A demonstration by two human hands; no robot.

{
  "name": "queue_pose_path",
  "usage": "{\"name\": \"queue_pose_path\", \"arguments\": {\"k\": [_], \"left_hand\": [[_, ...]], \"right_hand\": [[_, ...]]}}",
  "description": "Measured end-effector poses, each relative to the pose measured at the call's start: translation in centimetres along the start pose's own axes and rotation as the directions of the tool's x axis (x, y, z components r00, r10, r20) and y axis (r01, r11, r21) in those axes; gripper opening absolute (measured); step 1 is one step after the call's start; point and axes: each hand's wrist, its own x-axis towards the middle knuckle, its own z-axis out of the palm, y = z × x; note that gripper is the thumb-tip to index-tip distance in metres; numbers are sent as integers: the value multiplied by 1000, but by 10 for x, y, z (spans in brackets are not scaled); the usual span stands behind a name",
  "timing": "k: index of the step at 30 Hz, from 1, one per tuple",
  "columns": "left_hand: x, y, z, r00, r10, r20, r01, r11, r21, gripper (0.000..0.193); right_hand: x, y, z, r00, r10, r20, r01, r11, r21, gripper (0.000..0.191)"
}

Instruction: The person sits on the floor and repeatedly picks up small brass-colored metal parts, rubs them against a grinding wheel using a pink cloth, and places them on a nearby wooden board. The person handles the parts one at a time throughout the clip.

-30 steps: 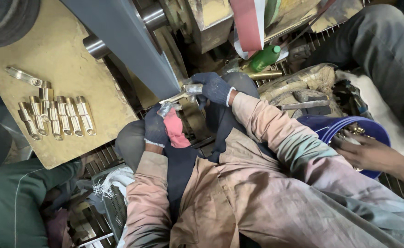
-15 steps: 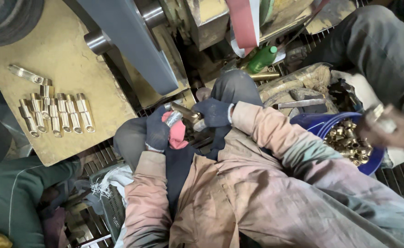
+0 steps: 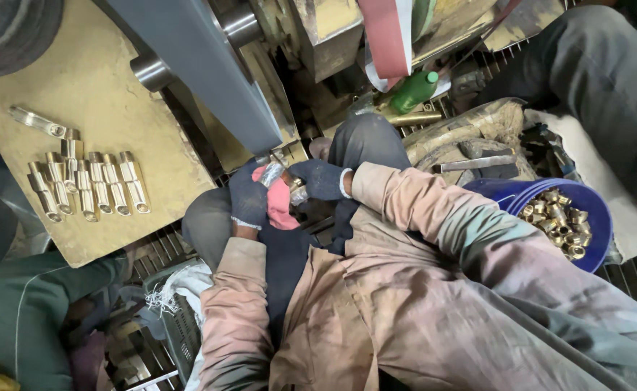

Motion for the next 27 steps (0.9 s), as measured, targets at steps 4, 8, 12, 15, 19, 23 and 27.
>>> {"name": "queue_pose_path", "arguments": {"k": [4,8,12,15,19,23,27], "left_hand": [[5,-5,-1,998,56,0,-55,987,152,21],[12,-18,-2,992,117,35,-122,965,232,16],[20,-35,-3,984,149,95,-175,894,413,16],[25,-37,-2,980,135,147,-196,778,596,17],[18,-18,-1,1000,20,21,-25,952,305,16],[-16,45,-2,968,249,14,-249,960,131,24],[-63,114,-2,994,-7,113,12,999,-44,37]], "right_hand": [[3,13,5,995,-84,-50,81,995,-57,37],[7,25,11,992,-109,-61,105,992,-72,39],[10,31,13,995,-90,-51,89,996,-25,41],[15,30,11,1000,1,8,1,983,-183,31],[9,10,3,999,-14,47,16,999,-38,22],[-10,-23,-10,994,-102,23,103,995,-14,30],[-39,-47,-11,992,79,104,-75,996,-43,33]]}}
